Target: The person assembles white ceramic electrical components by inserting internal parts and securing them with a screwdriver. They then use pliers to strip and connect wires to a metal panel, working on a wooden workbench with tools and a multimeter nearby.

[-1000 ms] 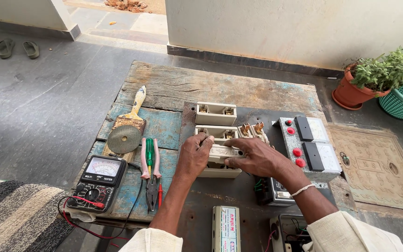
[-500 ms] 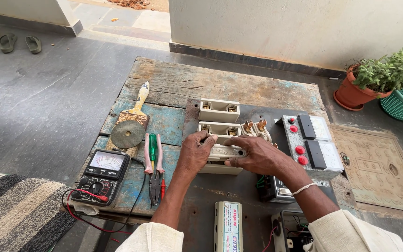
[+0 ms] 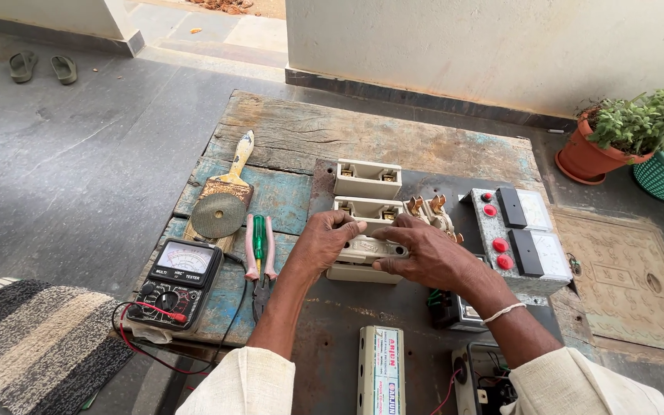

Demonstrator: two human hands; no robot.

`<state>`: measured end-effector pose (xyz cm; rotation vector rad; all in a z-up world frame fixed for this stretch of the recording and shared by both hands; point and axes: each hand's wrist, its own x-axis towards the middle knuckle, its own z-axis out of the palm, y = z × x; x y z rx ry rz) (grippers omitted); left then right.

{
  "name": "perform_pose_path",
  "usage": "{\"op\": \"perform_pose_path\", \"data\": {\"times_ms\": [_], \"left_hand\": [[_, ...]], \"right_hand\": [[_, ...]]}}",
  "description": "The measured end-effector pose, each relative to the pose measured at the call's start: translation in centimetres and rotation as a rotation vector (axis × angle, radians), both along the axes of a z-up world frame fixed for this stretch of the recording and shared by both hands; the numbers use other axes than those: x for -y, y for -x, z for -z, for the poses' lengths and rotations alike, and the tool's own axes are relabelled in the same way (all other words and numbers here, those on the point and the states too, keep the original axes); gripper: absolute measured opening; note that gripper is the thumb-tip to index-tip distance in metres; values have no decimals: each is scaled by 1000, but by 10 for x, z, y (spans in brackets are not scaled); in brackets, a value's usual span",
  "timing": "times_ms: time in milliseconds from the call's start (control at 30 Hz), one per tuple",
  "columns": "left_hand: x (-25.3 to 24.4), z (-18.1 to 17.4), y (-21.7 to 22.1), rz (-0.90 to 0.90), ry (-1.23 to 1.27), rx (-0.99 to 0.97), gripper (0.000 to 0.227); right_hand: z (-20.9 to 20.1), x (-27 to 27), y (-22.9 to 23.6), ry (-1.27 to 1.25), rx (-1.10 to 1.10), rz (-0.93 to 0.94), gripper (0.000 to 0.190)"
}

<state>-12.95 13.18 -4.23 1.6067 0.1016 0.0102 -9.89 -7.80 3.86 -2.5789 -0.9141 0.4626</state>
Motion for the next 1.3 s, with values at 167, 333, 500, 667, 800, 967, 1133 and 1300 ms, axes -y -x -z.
{"op": "perform_pose_path", "data": {"times_ms": [167,333,500,667,800,967,1133,1300], "left_hand": [[1,-2,1,8,-27,-18,31],[6,-4,5,40,-30,-84,31],[4,6,7,77,-37,73,42],[5,-6,-1,87,-242,0,38],[18,-1,-25,-44,-611,-198,40],[24,-11,-25,-58,-711,-274,45],[29,-15,-13,-76,-712,-275,45],[22,5,-14,-60,-695,-250,46]], "right_hand": [[2,1,1,-36,8,-13,63],[9,3,10,-24,28,23,58],[19,6,10,-119,127,-16,56],[37,1,-12,-182,-7,101,55],[38,-23,-15,-55,14,175,44],[60,-32,-27,174,193,68,40],[57,-36,-5,-34,178,314,48],[52,-46,-4,27,154,253,47]]}}
